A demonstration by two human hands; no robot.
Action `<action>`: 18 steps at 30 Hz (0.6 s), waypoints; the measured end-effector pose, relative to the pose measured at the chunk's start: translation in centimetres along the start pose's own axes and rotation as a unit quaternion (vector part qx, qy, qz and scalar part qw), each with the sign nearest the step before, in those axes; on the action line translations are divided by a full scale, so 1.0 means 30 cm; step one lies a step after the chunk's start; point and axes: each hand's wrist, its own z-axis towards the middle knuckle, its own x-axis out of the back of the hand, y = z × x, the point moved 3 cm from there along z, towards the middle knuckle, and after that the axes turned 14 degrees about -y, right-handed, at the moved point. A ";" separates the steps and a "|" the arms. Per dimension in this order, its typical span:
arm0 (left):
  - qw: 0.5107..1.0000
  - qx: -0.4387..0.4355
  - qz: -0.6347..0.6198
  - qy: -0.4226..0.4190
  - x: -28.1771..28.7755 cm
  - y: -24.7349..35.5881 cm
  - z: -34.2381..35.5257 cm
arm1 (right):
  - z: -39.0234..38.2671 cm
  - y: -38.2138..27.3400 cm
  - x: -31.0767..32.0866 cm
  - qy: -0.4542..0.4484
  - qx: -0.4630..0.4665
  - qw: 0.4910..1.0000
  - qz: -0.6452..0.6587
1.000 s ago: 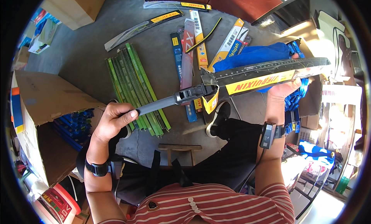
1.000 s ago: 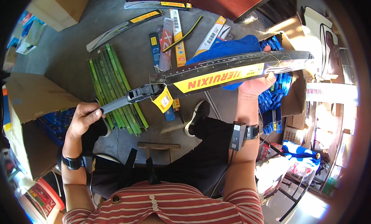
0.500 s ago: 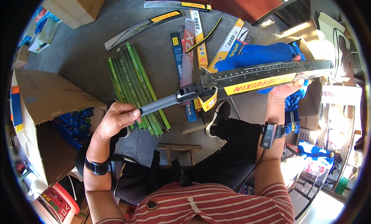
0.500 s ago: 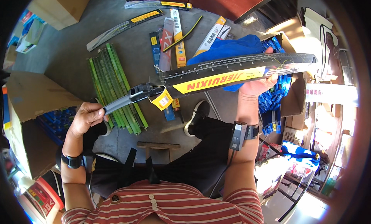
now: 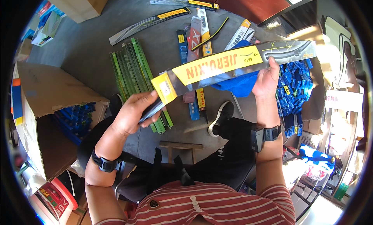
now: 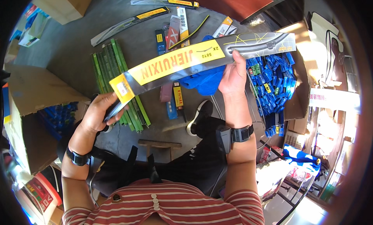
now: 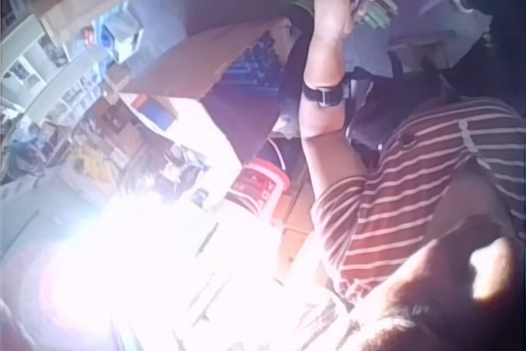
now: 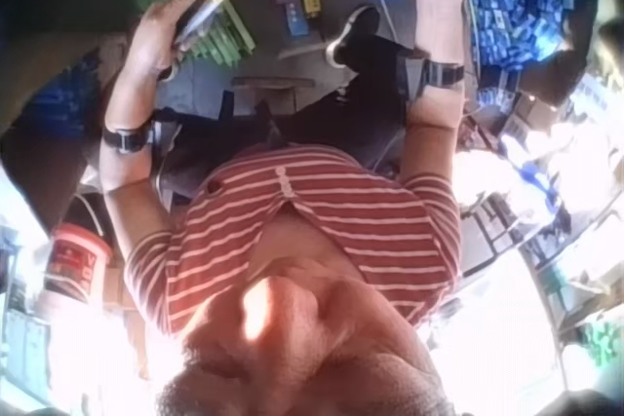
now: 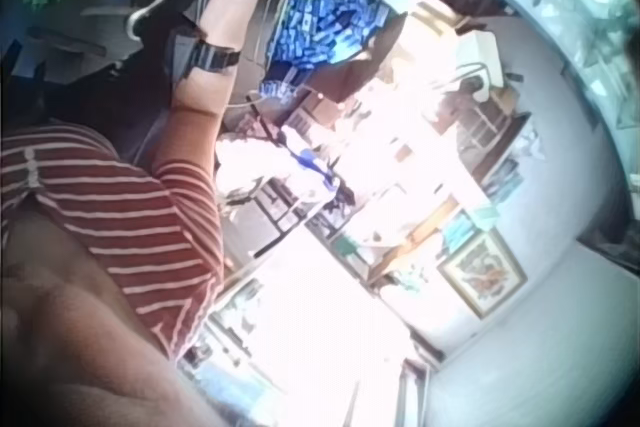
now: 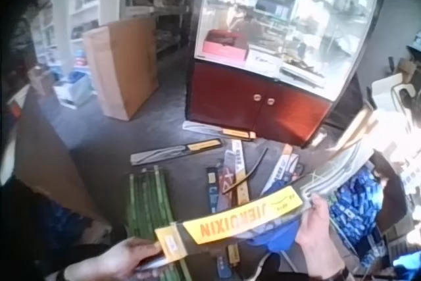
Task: The person sits on a stool and uses a blue cloth to wipe and clean multiple packaged windshield wipers. They pick up each wiper, wipe it, and place it back on the floor.
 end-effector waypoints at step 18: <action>0.936 -0.297 -0.146 0.123 0.051 -0.040 0.014 | -0.108 0.189 -0.072 0.010 -0.215 0.975 0.061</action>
